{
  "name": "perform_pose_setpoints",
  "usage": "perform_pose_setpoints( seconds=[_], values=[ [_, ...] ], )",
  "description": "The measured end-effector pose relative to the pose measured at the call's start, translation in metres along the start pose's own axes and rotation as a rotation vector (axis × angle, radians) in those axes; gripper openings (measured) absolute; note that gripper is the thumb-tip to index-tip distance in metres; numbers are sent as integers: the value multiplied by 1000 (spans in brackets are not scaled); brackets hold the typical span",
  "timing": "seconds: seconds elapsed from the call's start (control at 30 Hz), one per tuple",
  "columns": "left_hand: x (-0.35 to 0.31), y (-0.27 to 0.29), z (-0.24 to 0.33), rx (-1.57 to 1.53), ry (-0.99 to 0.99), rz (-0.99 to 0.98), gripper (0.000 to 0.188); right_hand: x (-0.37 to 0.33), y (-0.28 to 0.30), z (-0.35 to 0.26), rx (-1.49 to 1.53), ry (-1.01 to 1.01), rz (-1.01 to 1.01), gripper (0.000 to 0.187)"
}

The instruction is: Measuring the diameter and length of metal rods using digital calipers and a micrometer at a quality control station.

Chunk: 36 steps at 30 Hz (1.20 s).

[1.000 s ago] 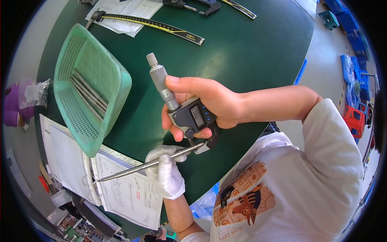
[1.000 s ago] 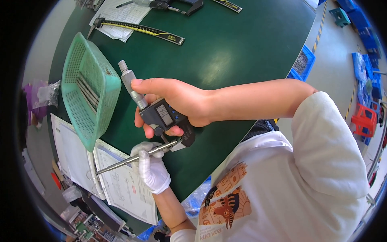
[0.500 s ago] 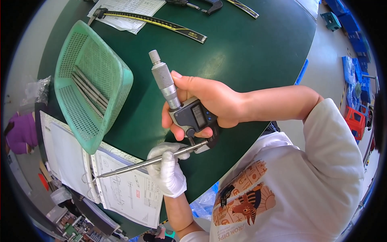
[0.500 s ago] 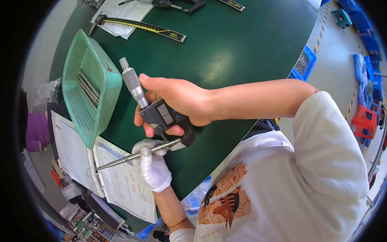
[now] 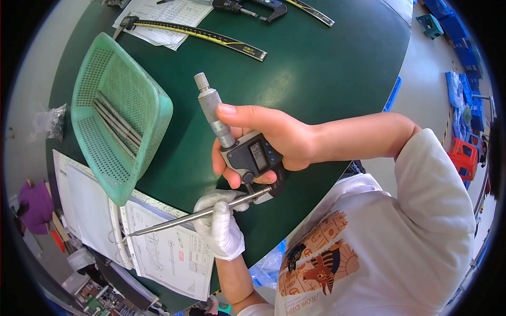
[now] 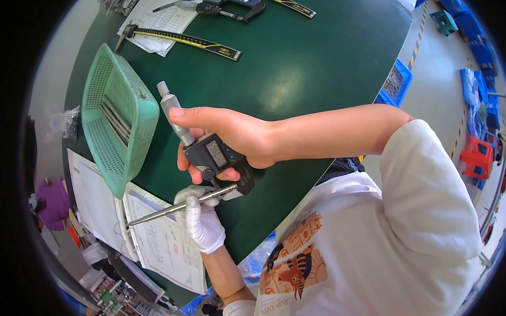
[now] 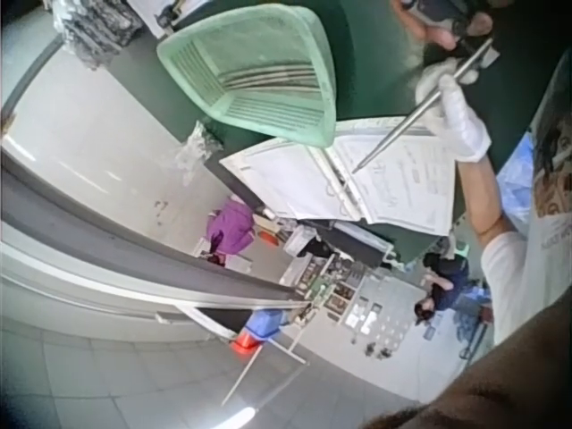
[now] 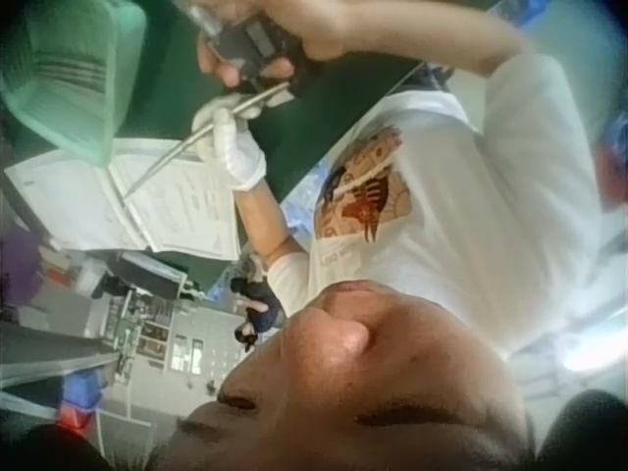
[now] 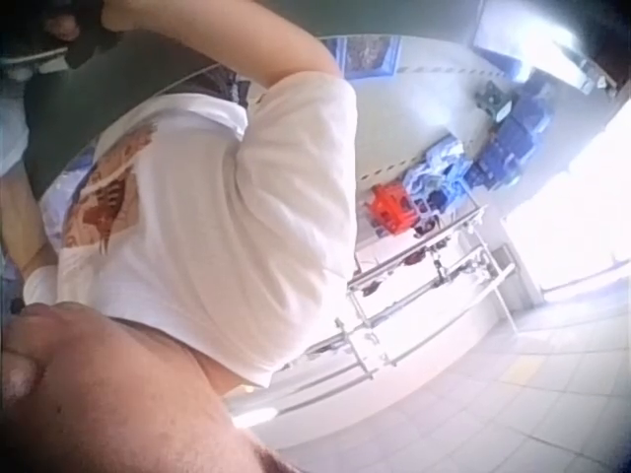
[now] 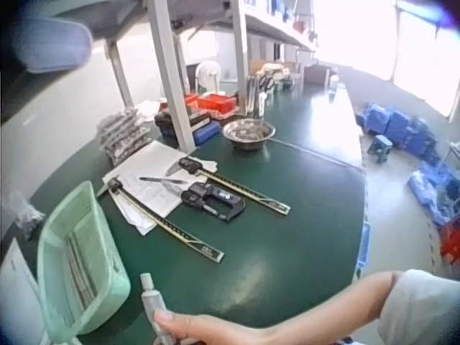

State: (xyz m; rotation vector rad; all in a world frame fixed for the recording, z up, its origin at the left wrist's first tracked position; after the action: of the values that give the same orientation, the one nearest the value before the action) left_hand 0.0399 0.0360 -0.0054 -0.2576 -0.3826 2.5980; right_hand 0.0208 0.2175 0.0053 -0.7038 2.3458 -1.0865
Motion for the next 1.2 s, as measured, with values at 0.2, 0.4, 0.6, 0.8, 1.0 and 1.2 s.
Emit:
perform_pose_setpoints(
  seconds=[0.2, 0.4, 0.6, 0.8, 1.0, 1.2],
  values=[
    [1, -3, 2, 13, 16, 5, 16, 0, 0, -2, -7, 13, 13, 70],
    [1, -6, 4, 20, 27, -7, 15, 1, 2, 1, 107, 22, -54, 69],
    [0, -8, 5, 15, 46, 15, 15, 2, 0, 2, -1, 26, -21, 65],
    [2, -9, 4, 34, 40, 2, 16, 1, 2, 1, -21, 22, -10, 64],
    [1, -4, 5, -16, 84, -34, 14, 2, 2, 0, 22, 13, -28, 67],
    [4, -6, 8, -30, 176, -116, 14, 1, 6, 2, 81, 51, -64, 66]
  ],
)
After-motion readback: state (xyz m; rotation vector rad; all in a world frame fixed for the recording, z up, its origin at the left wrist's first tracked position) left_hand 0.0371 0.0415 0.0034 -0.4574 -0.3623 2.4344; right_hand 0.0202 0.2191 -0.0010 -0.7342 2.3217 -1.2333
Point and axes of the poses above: each hand's wrist, its own x-axis towards the middle knuckle, its own y-axis out of the back of the hand, z = x × y, the point moved 1 cm from there along x, towards the middle knuckle, and after that the axes turned 12 degrees about -z, right-handed, at the moved point
